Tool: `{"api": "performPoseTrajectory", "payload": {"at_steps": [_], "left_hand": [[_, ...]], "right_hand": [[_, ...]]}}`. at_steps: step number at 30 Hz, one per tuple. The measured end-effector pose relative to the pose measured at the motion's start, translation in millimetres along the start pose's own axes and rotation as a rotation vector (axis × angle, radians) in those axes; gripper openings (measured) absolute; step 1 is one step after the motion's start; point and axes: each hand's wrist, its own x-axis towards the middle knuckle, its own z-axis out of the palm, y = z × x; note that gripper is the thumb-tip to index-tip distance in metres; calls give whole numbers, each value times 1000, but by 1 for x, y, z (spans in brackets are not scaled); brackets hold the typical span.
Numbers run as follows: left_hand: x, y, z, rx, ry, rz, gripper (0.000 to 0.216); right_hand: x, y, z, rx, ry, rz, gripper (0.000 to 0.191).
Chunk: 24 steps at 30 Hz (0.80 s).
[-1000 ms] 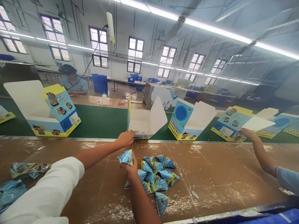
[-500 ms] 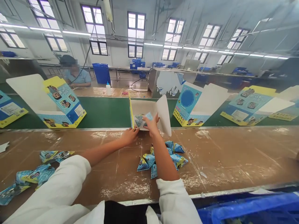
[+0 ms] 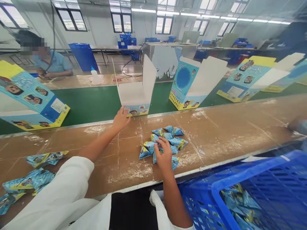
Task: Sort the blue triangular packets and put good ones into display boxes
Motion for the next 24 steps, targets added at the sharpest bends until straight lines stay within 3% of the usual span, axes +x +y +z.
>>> {"api": "performPoseTrajectory", "payload": {"at_steps": [2,4,8,11,15,18,21,24], "left_hand": [[-9,4,8,-128,-18,6,49],[-27,14,14,-263,-96,47,46],[-83,47,20,-462,-368,142,59],[-122,71,24,-409,-480,281,74],[-142,81,33,-305,-492,299,69],[-133,67,32,-479,-448,172,70],[-121,39,20,-803,-245,-125,66],[-126,20,4,-941,120,-404,56]], "right_hand": [[-1,6,-9,-64,73,24,22],[-3,11,-14,-112,50,29,24],[-7,15,-9,-317,-154,-38,30],[-11,14,5,-628,-319,-122,34],[-9,13,24,-937,-452,-85,40],[1,15,29,-960,-466,34,35],[13,17,24,-724,-273,51,33],[15,13,22,-295,219,-88,40]]}}
